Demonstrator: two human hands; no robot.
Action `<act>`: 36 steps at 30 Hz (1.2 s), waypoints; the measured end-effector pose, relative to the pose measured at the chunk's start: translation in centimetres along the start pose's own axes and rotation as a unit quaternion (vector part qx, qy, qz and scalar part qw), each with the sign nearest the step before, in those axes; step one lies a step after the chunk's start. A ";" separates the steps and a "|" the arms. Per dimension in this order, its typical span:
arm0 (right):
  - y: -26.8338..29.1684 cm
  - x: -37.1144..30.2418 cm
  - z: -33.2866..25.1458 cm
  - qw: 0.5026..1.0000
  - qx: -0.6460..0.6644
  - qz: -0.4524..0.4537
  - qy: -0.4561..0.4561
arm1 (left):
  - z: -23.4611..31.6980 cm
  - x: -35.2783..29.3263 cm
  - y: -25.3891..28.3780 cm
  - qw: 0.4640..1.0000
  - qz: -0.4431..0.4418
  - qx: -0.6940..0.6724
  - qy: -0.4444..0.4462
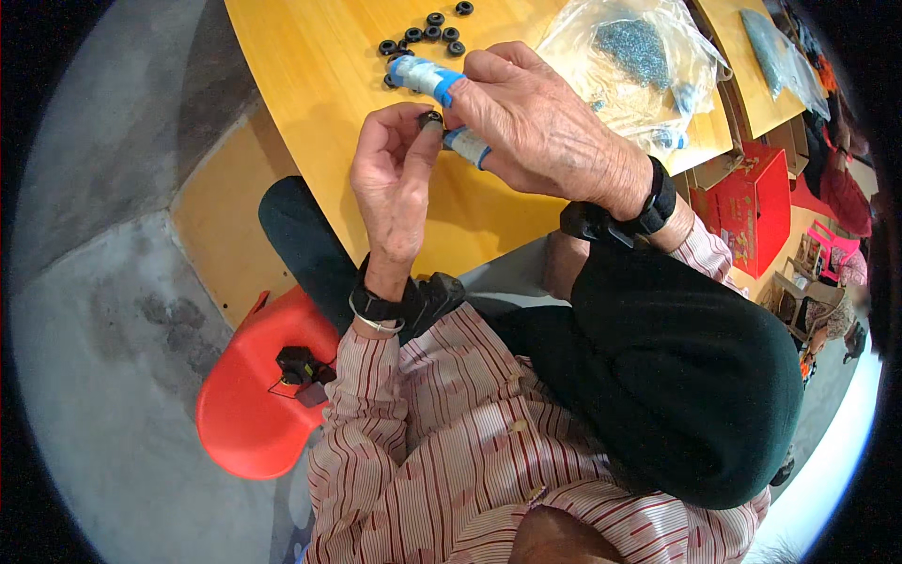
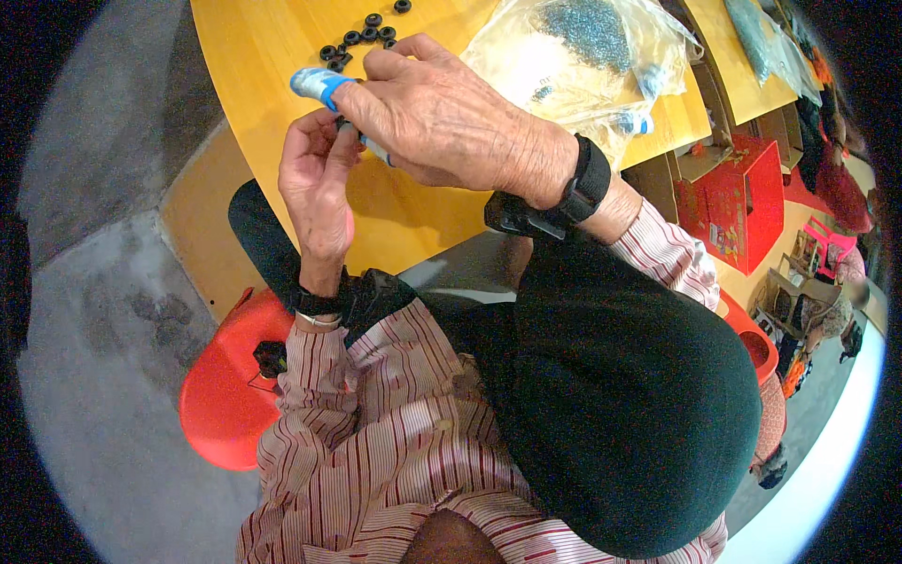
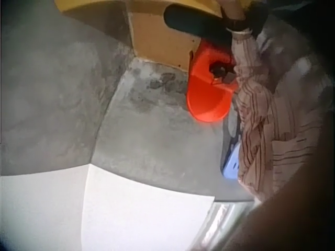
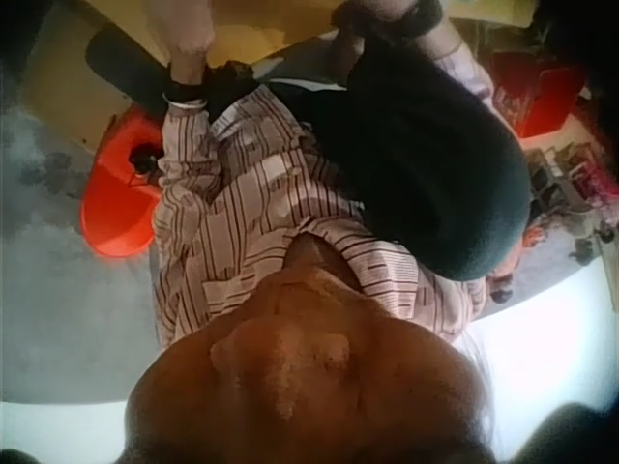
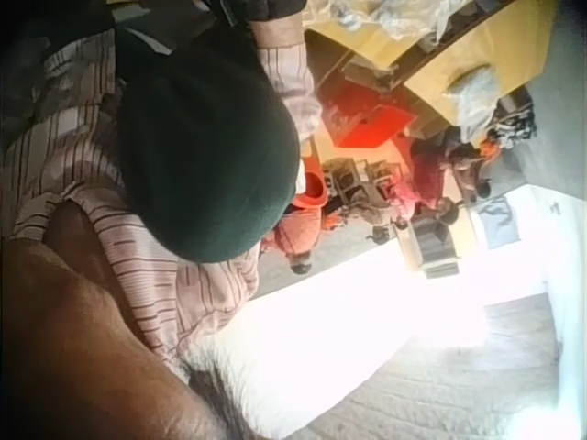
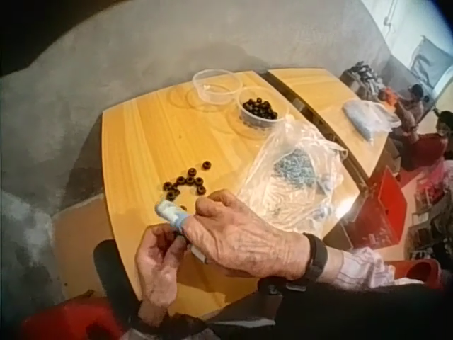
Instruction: The person assembles components by inserting small beads into rubber grommets by hand and cutting them with snips, then gathers the grommets and places them into plastic containers.
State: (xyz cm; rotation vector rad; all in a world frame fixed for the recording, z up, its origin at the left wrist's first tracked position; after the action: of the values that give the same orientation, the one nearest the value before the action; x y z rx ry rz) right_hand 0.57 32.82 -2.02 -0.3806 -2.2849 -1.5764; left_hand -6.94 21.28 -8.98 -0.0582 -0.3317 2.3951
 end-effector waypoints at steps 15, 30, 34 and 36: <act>0.6 -2.4 0.8 0.978 0.161 0.050 -0.125 | 0.2 -0.7 -1.0 0.967 0.010 -0.236 0.093; 0.5 -2.8 0.8 0.988 0.099 0.111 -0.031 | 0.3 -1.2 -2.0 0.953 0.019 -0.284 0.099; 0.7 -3.0 1.0 0.991 0.089 0.092 -0.027 | 0.0 -1.3 -2.1 0.954 0.028 -0.279 0.109; 1.0 -3.1 0.8 0.990 0.099 0.093 -0.025 | -0.1 -1.4 -2.1 0.952 0.020 -0.283 0.113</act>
State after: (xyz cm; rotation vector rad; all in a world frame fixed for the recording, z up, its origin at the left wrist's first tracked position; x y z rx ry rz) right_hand 3.65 33.86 -2.72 -0.5678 -2.3407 -1.2501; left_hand -4.52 21.86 -8.61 -0.6007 -0.9014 2.2264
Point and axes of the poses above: each hand's wrist, its own x-axis towards the middle knuckle, its own y-axis out of the back of the hand, z = x × y, the point moved 4 cm from there along x, towards the middle knuckle, and after that the axes turned 8 degrees about -y, right-handed, at the moved point
